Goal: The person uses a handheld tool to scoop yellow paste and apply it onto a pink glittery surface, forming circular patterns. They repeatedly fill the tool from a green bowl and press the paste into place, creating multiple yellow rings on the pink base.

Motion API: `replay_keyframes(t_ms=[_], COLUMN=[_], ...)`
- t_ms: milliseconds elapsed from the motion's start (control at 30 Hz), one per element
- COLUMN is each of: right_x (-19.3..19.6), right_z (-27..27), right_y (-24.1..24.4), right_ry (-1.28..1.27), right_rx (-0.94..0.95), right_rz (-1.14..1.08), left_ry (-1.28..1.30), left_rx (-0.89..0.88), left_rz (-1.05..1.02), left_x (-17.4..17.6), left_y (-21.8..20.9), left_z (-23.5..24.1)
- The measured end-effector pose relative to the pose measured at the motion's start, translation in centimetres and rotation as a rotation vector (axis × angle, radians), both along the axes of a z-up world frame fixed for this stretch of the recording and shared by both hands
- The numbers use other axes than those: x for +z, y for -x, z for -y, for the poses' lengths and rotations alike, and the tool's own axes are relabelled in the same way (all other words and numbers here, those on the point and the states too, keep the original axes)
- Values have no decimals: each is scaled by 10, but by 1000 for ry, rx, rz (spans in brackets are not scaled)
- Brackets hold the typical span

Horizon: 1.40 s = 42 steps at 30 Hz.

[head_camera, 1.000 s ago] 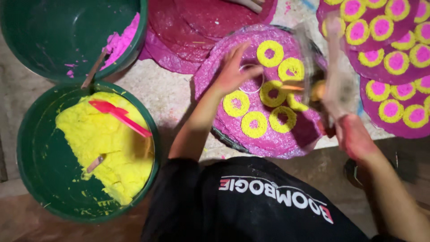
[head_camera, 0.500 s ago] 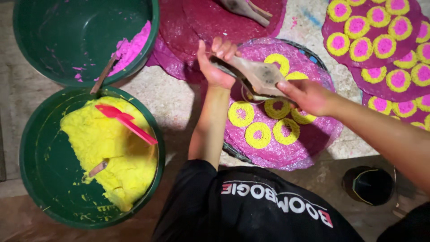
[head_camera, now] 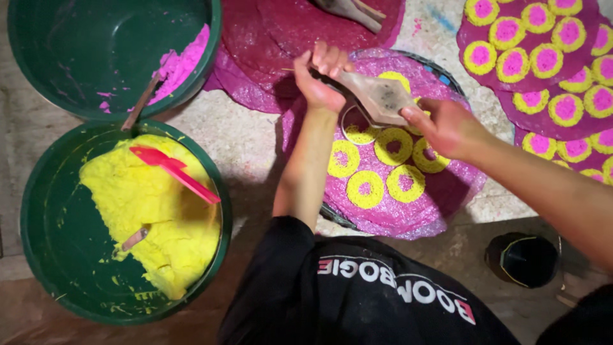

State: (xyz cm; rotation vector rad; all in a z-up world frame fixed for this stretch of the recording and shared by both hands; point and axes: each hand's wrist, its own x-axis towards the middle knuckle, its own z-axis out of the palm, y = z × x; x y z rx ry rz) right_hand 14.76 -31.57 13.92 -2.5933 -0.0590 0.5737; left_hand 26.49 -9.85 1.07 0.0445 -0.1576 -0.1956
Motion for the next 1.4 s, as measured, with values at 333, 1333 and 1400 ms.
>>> replay_keyframes(t_ms=[333,1333,1400], right_x=[-31,-77,-82], right_z=[-19,94,97], right_y=[5,188,199], right_ry=[-227,-876,-893], right_rx=[-18,-617,-661], right_rz=[-33,326,340], left_ry=[-86,-2149,-2162], left_rx=[33,28,72], left_rz=[-99,550,537], left_x=[-2,22,20], left_y=[9,79,60], left_z=[-32,-28,-35])
